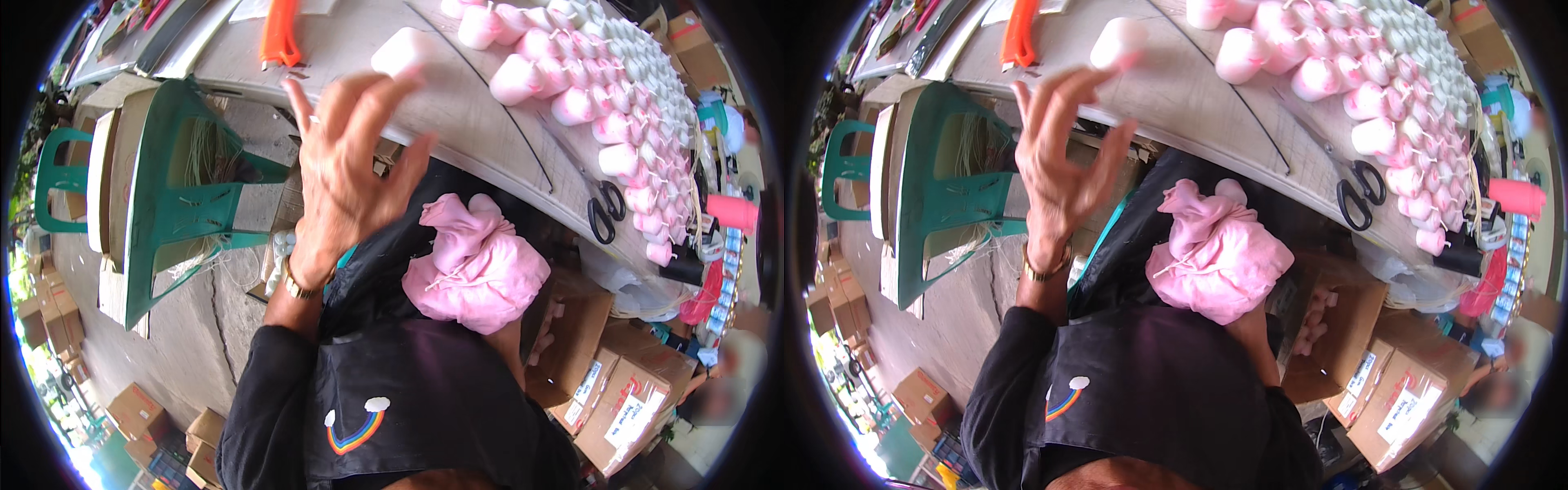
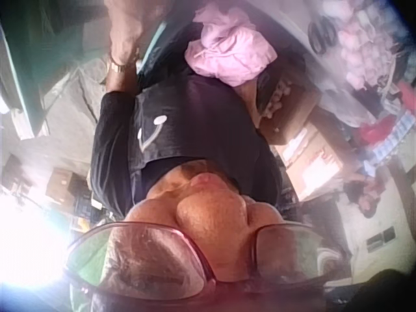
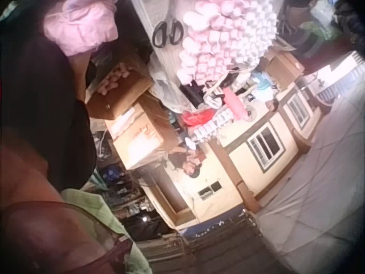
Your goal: The person inserts wicks into small pink and white candles, trims the wicks with scissors, and wipes the candles with a pink cloth. They repeat this process for multiple candles, placing finished units on the table.
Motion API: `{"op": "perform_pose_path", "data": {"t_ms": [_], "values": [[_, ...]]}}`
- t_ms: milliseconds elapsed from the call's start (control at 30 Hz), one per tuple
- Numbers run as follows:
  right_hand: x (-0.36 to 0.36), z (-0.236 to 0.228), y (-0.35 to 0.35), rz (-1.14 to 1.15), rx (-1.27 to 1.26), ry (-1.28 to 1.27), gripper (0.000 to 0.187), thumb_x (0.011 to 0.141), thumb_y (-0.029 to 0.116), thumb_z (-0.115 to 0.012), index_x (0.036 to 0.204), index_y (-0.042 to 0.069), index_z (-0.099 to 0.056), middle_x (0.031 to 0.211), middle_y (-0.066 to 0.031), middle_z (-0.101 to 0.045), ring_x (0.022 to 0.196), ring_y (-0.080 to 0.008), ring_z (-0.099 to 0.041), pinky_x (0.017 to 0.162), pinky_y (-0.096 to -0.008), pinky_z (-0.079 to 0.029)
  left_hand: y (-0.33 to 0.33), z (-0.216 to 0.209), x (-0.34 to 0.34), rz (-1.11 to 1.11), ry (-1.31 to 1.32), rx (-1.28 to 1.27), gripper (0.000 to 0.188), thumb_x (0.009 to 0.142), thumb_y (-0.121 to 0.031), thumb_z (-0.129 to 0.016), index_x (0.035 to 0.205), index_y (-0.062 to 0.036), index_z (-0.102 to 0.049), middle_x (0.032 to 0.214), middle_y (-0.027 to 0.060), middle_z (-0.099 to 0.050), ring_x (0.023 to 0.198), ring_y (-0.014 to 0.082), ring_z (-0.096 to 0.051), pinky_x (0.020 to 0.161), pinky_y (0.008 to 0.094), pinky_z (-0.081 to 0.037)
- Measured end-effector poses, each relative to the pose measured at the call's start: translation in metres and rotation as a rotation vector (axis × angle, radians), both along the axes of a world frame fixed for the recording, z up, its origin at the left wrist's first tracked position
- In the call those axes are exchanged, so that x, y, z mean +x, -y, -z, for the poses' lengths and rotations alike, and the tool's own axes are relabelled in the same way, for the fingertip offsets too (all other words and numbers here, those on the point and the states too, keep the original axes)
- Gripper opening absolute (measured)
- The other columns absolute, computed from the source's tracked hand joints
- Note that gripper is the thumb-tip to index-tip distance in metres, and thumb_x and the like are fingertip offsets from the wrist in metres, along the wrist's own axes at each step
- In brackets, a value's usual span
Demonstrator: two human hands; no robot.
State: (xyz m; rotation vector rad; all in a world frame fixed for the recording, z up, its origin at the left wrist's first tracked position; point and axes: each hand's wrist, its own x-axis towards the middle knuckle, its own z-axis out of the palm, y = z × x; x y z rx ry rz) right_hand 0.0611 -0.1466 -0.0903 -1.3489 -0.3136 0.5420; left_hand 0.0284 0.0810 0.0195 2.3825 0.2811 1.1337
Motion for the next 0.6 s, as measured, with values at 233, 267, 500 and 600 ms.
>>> {"op": "perform_pose_path", "data": {"t_ms": [233,267,500,600], "values": [[-0.004,-0.014,0.015,0.028,-0.034,0.042,0.019,0.074,0.007,-0.067,0.092,0.003,-0.064,0.088,-0.0109,-0.065,0.076,-0.0277,-0.063,0.069,-0.0373,-0.051,0.034,0.018,-0.028,0.662,-0.405,-0.227,0.053,0.064,0.003,-0.075,0.110,-0.0223,-0.072,0.109,0.0017,-0.062,0.101,0.0209,-0.065,0.116,0.0616,-0.020],[-0.004,-0.017,0.017,0.020,-0.057,0.060,0.020,0.073,0.007,-0.068,0.092,0.003,-0.065,0.088,-0.0109,-0.066,0.076,-0.0278,-0.063,0.069,-0.0374,-0.051,0.039,0.022,-0.027,0.705,-0.407,-0.267,0.056,0.064,0.000,-0.076,0.114,-0.0224,-0.070,0.111,0.0029,-0.061,0.099,0.0195,-0.065,0.115,0.0611,-0.023],[-0.001,-0.036,0.020,-0.030,-0.178,0.252,0.021,0.072,0.007,-0.069,0.092,0.003,-0.065,0.087,-0.0110,-0.066,0.075,-0.0286,-0.064,0.069,-0.0380,-0.052,0.054,0.028,-0.023,0.778,-0.259,-0.197,0.043,0.064,-0.010,-0.079,0.104,-0.0237,-0.076,0.109,0.0035,-0.059,0.091,0.0170,-0.063,0.116,0.0594,-0.022],[0.006,-0.042,0.018,-0.075,-0.295,0.439,0.021,0.071,0.007,-0.069,0.092,0.003,-0.066,0.086,-0.0111,-0.066,0.075,-0.0290,-0.064,0.069,-0.0383,-0.052,0.057,0.030,-0.021,0.763,-0.248,-0.222,0.025,0.071,-0.013,-0.079,0.095,-0.0196,-0.077,0.101,0.0046,-0.061,0.090,0.0176,-0.062,0.115,0.0577,-0.024]]}}
